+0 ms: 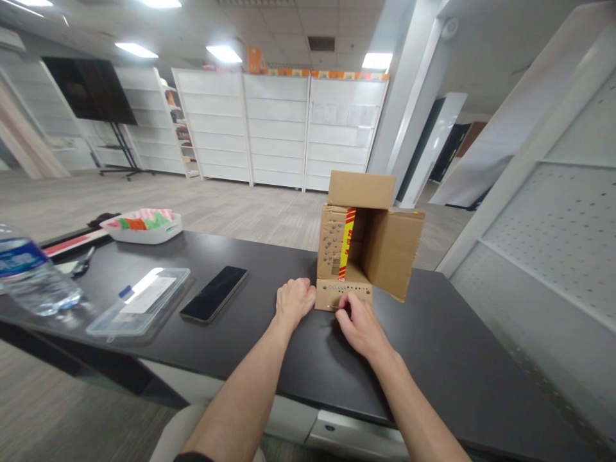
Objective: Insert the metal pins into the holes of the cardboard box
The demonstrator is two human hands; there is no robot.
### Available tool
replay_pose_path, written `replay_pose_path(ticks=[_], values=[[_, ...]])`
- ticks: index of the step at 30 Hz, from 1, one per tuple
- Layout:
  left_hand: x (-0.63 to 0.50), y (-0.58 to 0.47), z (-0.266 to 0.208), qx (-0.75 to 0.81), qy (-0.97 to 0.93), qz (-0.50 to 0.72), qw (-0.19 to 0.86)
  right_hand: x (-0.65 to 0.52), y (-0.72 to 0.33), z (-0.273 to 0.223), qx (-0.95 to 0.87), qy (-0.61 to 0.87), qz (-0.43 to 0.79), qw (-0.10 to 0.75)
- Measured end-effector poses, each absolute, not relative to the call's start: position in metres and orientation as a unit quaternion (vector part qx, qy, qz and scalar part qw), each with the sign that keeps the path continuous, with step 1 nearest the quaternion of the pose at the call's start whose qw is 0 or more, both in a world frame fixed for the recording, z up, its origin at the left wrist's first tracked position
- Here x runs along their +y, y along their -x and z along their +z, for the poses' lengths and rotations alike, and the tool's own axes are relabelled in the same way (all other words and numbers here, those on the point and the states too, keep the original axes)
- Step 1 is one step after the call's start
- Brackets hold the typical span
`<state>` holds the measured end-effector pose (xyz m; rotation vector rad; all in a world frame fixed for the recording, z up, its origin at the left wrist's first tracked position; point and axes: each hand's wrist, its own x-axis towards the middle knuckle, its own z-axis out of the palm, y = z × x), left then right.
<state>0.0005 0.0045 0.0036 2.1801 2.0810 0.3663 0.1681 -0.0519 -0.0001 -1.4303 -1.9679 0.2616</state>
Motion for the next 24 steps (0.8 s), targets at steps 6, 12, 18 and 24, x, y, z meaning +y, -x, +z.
replay_pose_path(ticks=[6, 12, 18, 24], values=[[0.0053, -0.0002, 0.0025, 0.685, -0.716, 0.123, 0.053, -0.0469, -0.1716, -0.0039, -0.711, 0.548, 0.111, 0.426], [0.0064, 0.0005, 0.0005, 0.683, -0.717, 0.122, 0.059, -0.0444, -0.1724, -0.0052, -0.654, 0.552, 0.096, 0.509], [0.0072, 0.0007, -0.0006, 0.684, -0.717, 0.127, 0.045, -0.0449, -0.1734, -0.0033, -0.629, 0.555, 0.094, 0.537], [0.0059, 0.0003, 0.0014, 0.685, -0.717, 0.121, 0.05, -0.0445, -0.1753, -0.0039, -0.613, 0.566, 0.095, 0.543]])
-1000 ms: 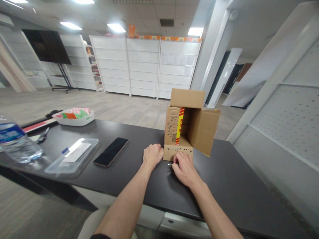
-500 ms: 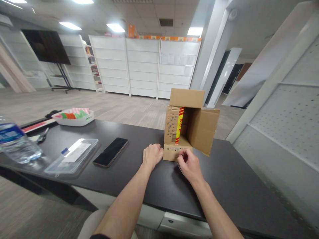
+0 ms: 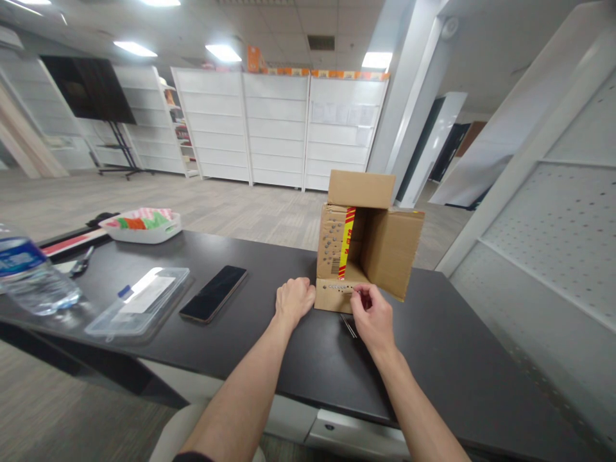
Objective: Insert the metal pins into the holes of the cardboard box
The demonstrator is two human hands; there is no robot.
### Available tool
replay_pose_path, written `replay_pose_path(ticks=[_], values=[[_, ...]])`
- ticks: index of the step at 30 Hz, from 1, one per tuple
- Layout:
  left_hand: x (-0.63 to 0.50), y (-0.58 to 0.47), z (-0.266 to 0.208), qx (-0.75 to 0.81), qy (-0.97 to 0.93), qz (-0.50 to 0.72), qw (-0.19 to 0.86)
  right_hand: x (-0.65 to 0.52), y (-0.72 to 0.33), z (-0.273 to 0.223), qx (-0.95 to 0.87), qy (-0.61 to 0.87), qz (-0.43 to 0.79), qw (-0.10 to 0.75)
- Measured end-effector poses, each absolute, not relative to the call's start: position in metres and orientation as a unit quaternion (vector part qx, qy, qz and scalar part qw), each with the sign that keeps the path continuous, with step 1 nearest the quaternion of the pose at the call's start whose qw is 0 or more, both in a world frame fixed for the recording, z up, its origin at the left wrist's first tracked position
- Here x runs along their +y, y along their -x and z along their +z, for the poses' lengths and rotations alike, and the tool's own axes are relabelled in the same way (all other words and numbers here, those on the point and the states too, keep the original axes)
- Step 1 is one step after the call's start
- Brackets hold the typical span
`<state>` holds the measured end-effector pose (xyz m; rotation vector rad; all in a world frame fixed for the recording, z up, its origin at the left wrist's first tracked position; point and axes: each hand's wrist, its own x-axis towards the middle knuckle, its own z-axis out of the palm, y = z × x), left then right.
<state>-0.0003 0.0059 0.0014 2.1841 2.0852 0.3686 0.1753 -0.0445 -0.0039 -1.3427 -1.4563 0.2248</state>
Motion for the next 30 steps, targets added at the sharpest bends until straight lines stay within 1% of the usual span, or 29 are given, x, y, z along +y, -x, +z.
replay_pose_path(ticks=[20, 30], values=[[0.0026, -0.001, 0.008, 0.688, -0.713, 0.11, 0.072, -0.047, -0.1774, -0.0003, -0.594, 0.568, 0.071, 0.565], [0.0034, 0.0, 0.006, 0.683, -0.718, 0.12, 0.06, -0.0467, -0.1776, -0.0004, -0.587, 0.57, 0.071, 0.571]])
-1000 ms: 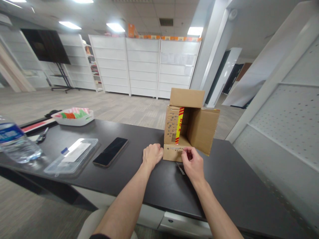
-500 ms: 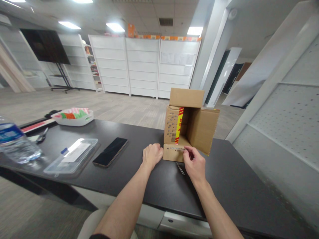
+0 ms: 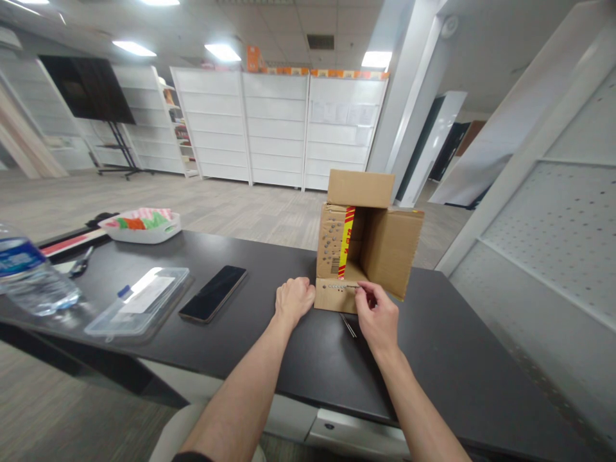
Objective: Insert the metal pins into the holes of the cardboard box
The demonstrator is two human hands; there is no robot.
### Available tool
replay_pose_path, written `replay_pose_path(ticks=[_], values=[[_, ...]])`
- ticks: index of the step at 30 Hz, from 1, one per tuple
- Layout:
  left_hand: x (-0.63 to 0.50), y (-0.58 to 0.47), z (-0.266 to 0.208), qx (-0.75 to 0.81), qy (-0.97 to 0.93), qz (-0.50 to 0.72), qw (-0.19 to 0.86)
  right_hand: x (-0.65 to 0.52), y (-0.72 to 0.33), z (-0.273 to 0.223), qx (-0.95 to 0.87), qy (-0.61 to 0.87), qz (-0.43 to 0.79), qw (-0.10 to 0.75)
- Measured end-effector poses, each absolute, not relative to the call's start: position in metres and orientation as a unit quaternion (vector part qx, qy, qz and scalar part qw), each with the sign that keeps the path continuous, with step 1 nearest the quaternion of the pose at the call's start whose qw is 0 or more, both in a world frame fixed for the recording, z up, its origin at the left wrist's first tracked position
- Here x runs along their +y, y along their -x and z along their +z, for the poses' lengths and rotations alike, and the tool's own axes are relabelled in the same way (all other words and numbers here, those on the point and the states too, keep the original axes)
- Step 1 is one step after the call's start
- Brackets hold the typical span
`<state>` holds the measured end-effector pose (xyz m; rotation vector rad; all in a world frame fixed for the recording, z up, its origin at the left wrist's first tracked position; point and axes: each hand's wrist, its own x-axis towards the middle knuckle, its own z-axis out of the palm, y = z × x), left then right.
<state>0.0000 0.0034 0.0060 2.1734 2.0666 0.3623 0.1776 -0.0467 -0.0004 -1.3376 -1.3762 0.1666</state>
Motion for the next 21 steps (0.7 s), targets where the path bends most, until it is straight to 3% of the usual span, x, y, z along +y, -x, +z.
replay_pose_path(ticks=[21], values=[[0.0022, -0.0017, 0.0094, 0.692, -0.711, 0.109, 0.063, -0.0462, -0.1781, -0.0007, -0.592, 0.574, 0.063, 0.562]])
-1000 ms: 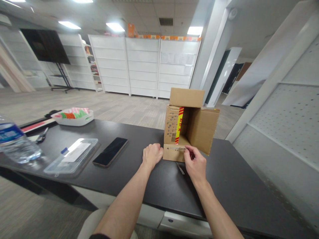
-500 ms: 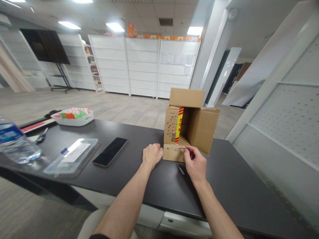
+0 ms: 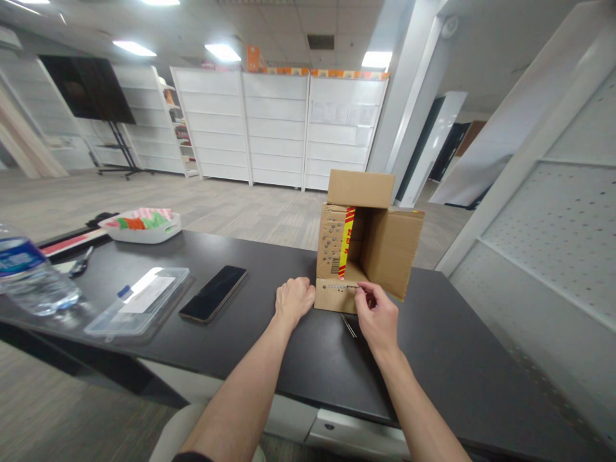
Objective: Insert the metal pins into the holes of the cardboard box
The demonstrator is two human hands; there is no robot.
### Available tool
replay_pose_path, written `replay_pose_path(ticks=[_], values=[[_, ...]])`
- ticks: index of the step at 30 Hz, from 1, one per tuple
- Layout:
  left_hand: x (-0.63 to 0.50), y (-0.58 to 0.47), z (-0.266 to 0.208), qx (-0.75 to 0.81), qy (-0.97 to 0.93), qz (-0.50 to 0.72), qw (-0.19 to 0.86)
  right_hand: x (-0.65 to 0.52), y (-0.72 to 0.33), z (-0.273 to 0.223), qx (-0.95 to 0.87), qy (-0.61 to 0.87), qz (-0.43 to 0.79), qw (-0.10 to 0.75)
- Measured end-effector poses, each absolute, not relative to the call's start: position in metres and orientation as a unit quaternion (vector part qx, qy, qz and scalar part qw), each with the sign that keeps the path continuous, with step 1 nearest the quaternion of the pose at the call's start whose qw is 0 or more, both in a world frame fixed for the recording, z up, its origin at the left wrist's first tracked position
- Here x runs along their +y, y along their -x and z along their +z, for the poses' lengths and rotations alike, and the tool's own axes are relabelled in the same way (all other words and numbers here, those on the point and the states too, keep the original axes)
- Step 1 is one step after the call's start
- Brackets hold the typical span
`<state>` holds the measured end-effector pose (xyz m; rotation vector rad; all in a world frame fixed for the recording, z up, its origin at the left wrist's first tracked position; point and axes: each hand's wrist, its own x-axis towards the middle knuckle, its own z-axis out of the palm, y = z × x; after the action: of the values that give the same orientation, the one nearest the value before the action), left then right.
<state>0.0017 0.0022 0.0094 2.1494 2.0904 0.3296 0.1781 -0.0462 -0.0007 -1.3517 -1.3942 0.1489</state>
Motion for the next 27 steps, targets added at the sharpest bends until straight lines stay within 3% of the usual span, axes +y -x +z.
replay_pose_path(ticks=[27], values=[[0.0052, -0.0005, 0.0034, 0.683, -0.719, 0.121, 0.049, -0.0451, -0.1778, -0.0007, -0.62, 0.562, 0.064, 0.544]])
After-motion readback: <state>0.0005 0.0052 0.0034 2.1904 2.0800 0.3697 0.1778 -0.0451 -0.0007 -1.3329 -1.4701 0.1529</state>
